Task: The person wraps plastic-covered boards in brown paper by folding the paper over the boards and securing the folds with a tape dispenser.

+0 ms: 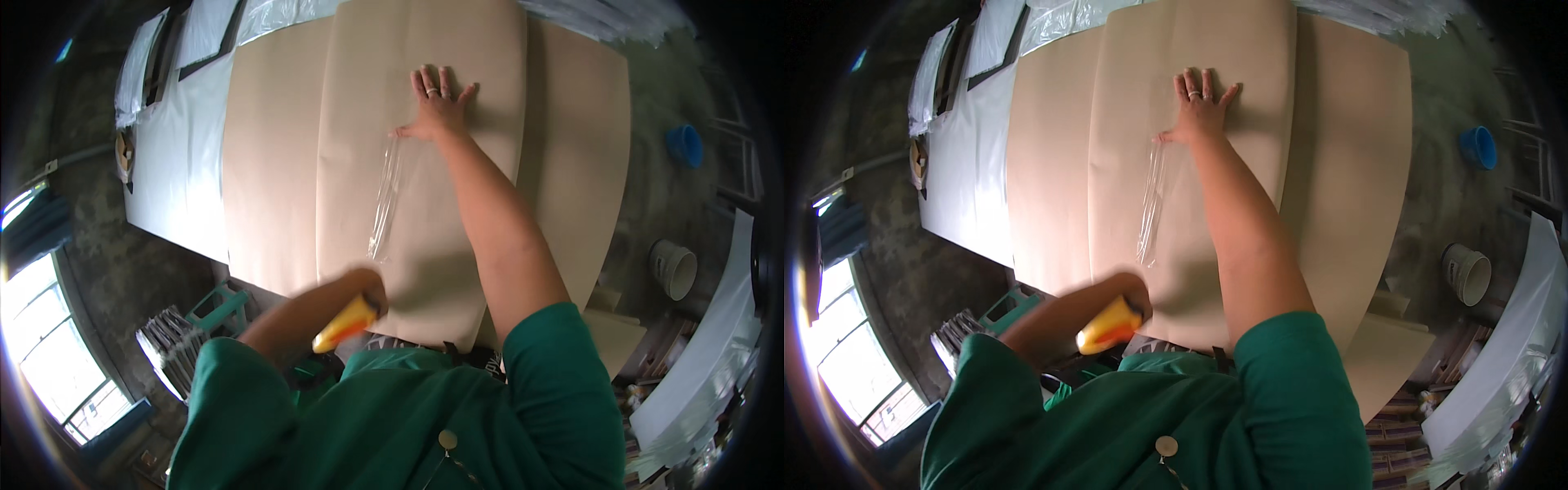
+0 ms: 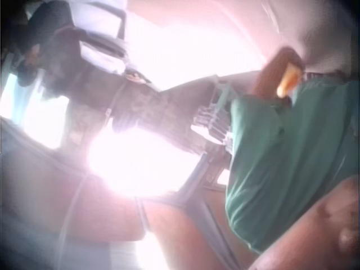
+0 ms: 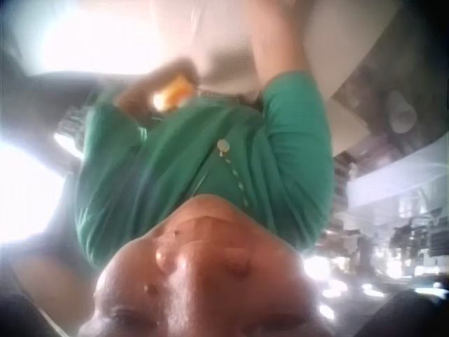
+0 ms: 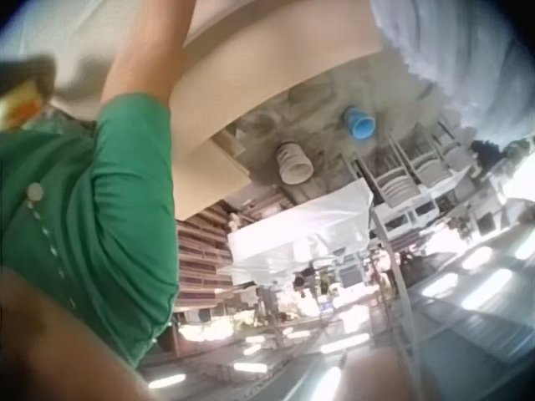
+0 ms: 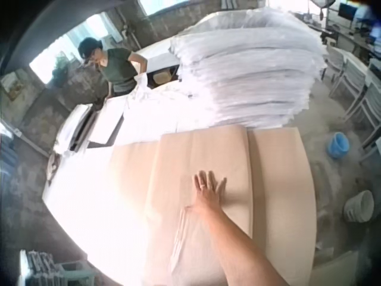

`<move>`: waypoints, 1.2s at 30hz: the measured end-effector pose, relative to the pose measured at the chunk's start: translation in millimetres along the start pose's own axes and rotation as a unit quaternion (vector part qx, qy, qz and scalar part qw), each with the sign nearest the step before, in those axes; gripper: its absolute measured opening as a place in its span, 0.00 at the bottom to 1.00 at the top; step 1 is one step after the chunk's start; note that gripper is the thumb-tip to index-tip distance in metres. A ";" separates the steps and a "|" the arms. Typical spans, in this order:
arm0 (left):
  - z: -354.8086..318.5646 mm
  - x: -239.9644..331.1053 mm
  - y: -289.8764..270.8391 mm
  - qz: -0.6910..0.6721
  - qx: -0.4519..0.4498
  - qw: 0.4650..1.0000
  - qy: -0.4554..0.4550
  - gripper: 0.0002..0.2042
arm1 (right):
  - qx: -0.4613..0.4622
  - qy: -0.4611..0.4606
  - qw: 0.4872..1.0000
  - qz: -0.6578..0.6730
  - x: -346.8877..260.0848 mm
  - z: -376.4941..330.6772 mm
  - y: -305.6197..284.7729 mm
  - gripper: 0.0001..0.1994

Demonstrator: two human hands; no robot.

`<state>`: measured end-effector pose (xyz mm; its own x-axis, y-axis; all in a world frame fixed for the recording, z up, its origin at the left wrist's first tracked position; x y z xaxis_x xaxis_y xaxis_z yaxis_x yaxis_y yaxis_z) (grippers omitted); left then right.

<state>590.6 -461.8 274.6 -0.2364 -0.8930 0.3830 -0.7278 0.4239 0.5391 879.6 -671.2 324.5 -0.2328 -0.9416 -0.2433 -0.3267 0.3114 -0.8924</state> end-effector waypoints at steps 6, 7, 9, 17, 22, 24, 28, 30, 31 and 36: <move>-70.0 -28.8 70.9 -0.233 0.195 0.953 -0.014 0.27 | 0.124 -0.032 0.992 0.011 19.0 -10.1 6.0 0.51; -116.7 -31.4 50.7 -0.157 0.290 0.944 -0.011 0.24 | 0.120 -0.083 0.989 0.007 13.4 -22.8 22.1 0.49; -189.4 -61.4 17.5 -0.056 0.467 0.853 -0.227 0.30 | 0.111 -0.190 0.976 -0.004 0.0 -75.9 70.5 0.45; -207.4 -157.9 -58.8 0.112 0.784 0.438 -0.424 0.36 | -0.023 -0.331 0.942 -0.047 6.2 -331.7 145.5 0.27; -95.0 -137.2 -33.5 -0.082 0.884 0.452 0.084 0.24 | 0.006 -0.051 0.981 0.185 96.1 -348.4 116.7 0.26; -69.1 -120.5 -0.4 -0.206 0.881 0.389 0.177 0.21 | 0.149 0.205 0.849 0.464 149.9 -349.3 105.9 0.26; -69.3 -94.7 8.6 -0.400 0.782 0.369 0.304 0.22 | -0.015 0.349 0.697 0.627 180.3 -322.0 120.4 0.23; -41.9 -89.7 21.2 -0.402 0.771 0.357 0.341 0.23 | -0.050 0.326 0.690 0.644 189.9 -318.2 110.2 0.21; -34.1 -73.2 27.3 -0.384 0.771 0.346 0.370 0.25 | -0.059 0.316 0.692 0.646 195.1 -320.0 107.0 0.21; 18.1 -22.4 95.0 -0.369 0.800 0.385 0.273 0.29 | -0.029 0.308 0.717 0.625 202.9 -386.2 120.7 0.19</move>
<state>515.2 -404.3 303.7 0.2677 -0.3306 0.9050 -0.0350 -0.9420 -0.3338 439.1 -775.1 314.3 -0.7317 0.3064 -0.6089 0.4555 0.8844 -0.1023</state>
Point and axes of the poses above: each hand's wrist, its own z-axis towards the middle knuckle, its own y-axis out of the palm, x = y × z, the point moved 5 cm from there along z, towards the middle knuckle, and after that the axes turned 12 degrees about y, right-handed, at the moved point
